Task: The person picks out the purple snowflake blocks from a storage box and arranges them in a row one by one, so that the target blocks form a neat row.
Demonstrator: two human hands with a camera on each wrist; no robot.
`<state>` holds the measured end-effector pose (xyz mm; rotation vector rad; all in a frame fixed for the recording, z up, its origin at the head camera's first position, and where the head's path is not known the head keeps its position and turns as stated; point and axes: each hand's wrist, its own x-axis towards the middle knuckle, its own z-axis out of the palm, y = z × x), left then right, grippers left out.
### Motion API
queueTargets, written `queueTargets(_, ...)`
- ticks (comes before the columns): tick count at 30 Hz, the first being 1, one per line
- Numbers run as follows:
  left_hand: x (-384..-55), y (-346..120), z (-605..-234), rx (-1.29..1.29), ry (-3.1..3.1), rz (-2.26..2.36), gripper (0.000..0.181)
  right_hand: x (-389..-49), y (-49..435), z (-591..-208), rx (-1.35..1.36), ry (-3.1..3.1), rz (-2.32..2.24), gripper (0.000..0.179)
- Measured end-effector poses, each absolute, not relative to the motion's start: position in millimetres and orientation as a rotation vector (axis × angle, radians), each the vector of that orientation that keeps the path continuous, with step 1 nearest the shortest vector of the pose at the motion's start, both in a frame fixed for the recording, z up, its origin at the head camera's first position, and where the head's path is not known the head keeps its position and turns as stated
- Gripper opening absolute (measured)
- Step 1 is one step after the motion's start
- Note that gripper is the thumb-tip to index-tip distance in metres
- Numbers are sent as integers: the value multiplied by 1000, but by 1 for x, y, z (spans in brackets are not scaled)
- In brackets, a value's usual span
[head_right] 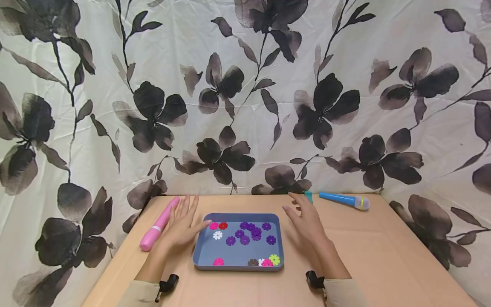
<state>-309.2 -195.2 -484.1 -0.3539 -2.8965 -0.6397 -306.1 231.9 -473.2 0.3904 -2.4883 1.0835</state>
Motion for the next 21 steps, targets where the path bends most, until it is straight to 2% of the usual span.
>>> queueTargets(5,-308,-197,-482,-414,-2878,-780,104,-304,225,-466,474,-2446,1376,48)
queueTargets(9,-308,-201,-481,-493,-2839,-1054,93,-302,217,-466,632,-2542,1472,38)
queueTargets(14,-309,-203,-486,-680,-2860,-1333,73,-298,204,-469,849,-2700,1408,31)
queueTargets(18,-312,-208,-494,-840,-2841,-1536,65,-297,192,-471,958,-2819,1225,32)
queueTargets(21,-315,-213,-501,-868,-2809,-1710,60,-297,185,-473,1019,-2893,1023,32)
